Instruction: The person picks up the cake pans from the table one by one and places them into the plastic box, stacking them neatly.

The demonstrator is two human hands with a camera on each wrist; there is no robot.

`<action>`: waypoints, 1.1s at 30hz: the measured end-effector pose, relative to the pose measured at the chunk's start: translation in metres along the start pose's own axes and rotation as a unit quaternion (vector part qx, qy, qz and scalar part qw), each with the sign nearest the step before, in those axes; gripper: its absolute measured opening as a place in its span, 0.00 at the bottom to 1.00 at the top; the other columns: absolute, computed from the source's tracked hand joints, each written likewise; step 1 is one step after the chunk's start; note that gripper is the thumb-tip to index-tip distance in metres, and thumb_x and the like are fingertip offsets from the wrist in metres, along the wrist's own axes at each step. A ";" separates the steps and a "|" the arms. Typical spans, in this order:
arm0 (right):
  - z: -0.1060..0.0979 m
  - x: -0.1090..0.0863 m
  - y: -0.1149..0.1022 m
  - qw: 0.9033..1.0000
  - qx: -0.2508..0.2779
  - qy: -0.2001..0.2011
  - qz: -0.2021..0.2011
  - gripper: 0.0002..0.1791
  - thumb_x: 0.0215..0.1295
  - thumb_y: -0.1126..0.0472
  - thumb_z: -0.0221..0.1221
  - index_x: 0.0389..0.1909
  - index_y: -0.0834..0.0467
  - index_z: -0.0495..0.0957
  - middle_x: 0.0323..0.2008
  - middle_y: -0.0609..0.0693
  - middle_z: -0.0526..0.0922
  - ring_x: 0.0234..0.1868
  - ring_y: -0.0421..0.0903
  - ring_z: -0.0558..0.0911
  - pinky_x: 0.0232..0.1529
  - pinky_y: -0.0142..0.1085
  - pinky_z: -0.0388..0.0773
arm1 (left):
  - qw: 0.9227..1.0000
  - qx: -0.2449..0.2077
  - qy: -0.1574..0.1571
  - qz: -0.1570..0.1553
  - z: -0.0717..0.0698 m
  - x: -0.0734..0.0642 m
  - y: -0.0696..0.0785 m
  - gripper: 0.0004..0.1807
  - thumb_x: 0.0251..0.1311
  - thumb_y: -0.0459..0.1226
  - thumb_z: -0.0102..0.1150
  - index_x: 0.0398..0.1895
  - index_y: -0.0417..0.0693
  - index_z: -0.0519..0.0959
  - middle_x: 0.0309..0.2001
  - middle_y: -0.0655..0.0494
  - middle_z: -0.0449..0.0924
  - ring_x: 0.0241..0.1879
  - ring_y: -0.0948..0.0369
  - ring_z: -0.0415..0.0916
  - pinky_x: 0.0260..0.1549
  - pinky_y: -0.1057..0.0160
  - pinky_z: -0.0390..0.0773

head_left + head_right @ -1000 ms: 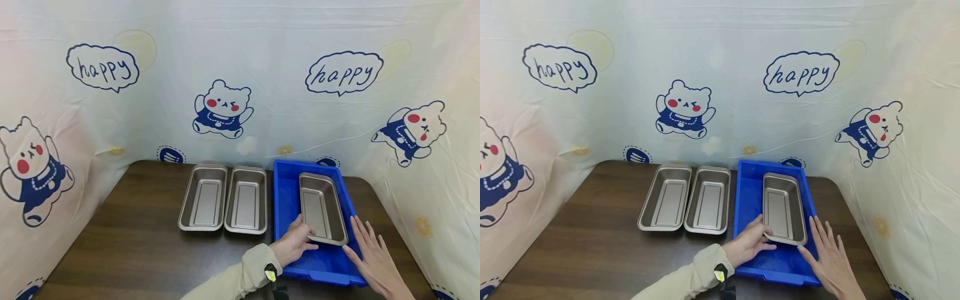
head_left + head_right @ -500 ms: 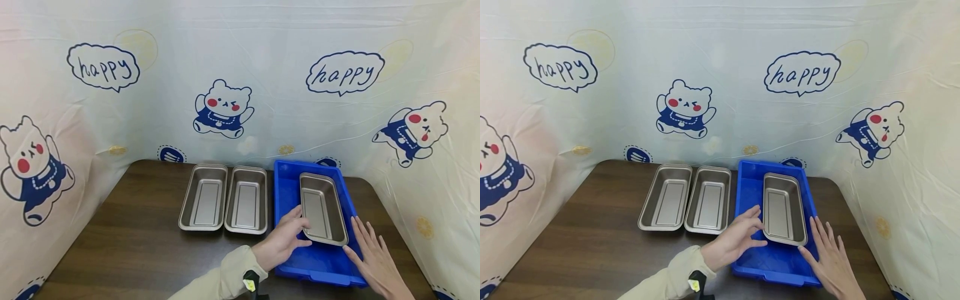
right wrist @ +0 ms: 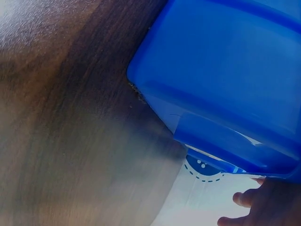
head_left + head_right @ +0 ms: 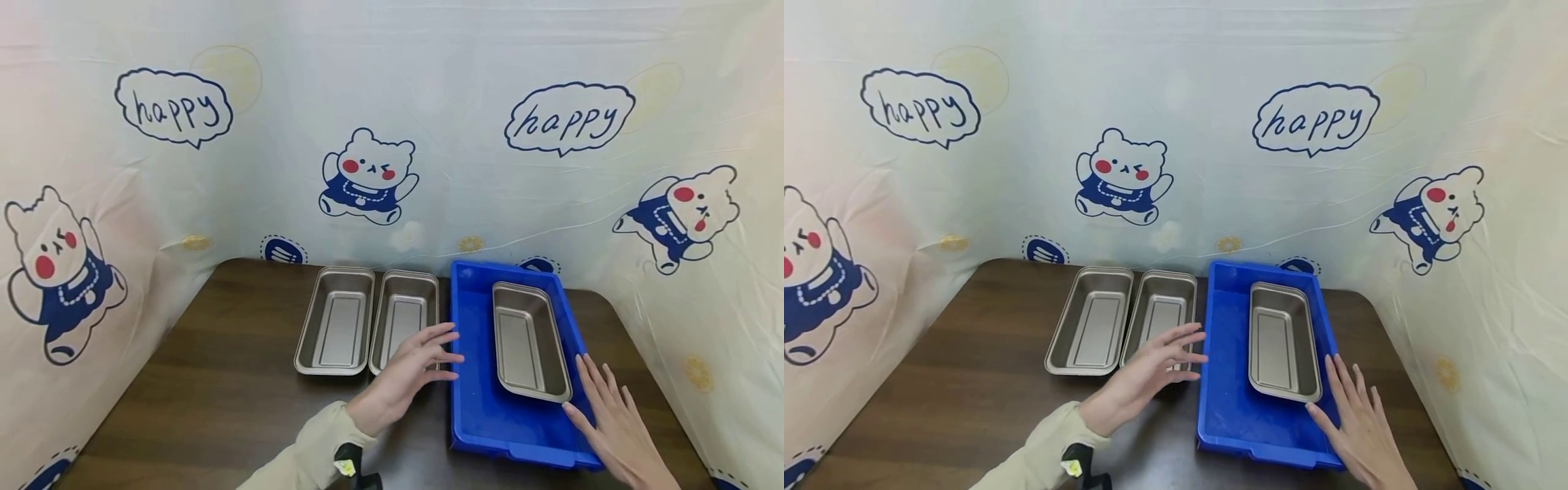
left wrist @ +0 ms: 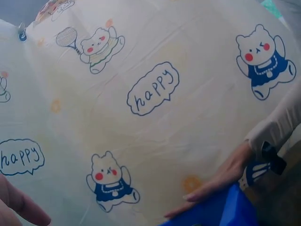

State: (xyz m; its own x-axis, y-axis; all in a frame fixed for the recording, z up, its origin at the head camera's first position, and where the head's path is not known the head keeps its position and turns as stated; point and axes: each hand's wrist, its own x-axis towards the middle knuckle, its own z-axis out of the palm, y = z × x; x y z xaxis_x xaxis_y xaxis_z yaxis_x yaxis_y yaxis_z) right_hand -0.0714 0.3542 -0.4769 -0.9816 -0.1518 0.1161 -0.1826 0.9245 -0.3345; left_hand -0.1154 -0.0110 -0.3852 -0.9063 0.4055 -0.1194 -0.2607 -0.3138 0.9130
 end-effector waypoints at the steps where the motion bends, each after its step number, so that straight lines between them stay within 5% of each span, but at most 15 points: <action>1: 0.000 0.000 0.000 1.000 -0.001 0.000 0.000 0.48 0.81 0.43 0.50 0.87 0.53 0.33 0.85 0.65 0.41 0.83 0.68 0.33 0.75 0.59 0.12 | 1.000 0.006 0.000 0.000 -0.006 -0.001 0.000 0.29 0.74 0.32 0.49 0.77 0.35 0.66 0.75 0.39 0.68 0.58 0.52 0.81 0.57 0.53 0.83; 10: 0.000 -0.001 0.000 1.000 0.001 0.002 0.003 0.48 0.82 0.43 0.50 0.87 0.52 0.33 0.85 0.64 0.40 0.83 0.68 0.32 0.74 0.57 0.11 | 0.998 0.052 0.020 0.017 -0.059 -0.020 0.009 0.30 0.74 0.34 0.49 0.76 0.31 0.63 0.74 0.36 0.68 0.56 0.55 0.82 0.59 0.54 0.79; 25: 0.000 0.001 0.000 1.000 0.008 0.002 0.005 0.47 0.82 0.44 0.50 0.87 0.52 0.33 0.85 0.65 0.41 0.83 0.68 0.32 0.74 0.57 0.11 | 0.980 0.152 0.126 0.003 -0.142 -0.049 0.021 0.31 0.76 0.31 0.48 0.80 0.37 0.61 0.73 0.36 0.70 0.55 0.54 0.82 0.55 0.56 0.82; 29: 0.001 0.000 -0.002 1.000 0.013 0.000 0.005 0.47 0.82 0.43 0.50 0.87 0.52 0.34 0.85 0.63 0.40 0.83 0.67 0.32 0.75 0.58 0.12 | 0.970 0.181 0.163 0.003 -0.162 -0.055 0.019 0.30 0.76 0.29 0.47 0.79 0.36 0.62 0.71 0.35 0.71 0.50 0.57 0.83 0.50 0.58 0.84; 33: 0.000 -0.001 -0.002 1.000 0.012 0.001 0.005 0.47 0.82 0.44 0.50 0.87 0.52 0.34 0.85 0.63 0.40 0.83 0.67 0.32 0.75 0.58 0.12 | 0.949 0.228 0.218 0.006 -0.178 -0.058 0.017 0.31 0.73 0.26 0.48 0.78 0.35 0.63 0.69 0.32 0.71 0.44 0.63 0.81 0.43 0.62 0.85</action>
State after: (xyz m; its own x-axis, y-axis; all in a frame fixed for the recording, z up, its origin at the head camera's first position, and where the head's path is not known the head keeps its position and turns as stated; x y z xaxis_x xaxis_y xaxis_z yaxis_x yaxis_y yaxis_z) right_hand -0.0701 0.3522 -0.4765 -0.9832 -0.1423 0.1144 -0.1744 0.9175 -0.3574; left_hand -0.1266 -0.1926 -0.4318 -0.9857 -0.0211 -0.1674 -0.1687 0.1290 0.9772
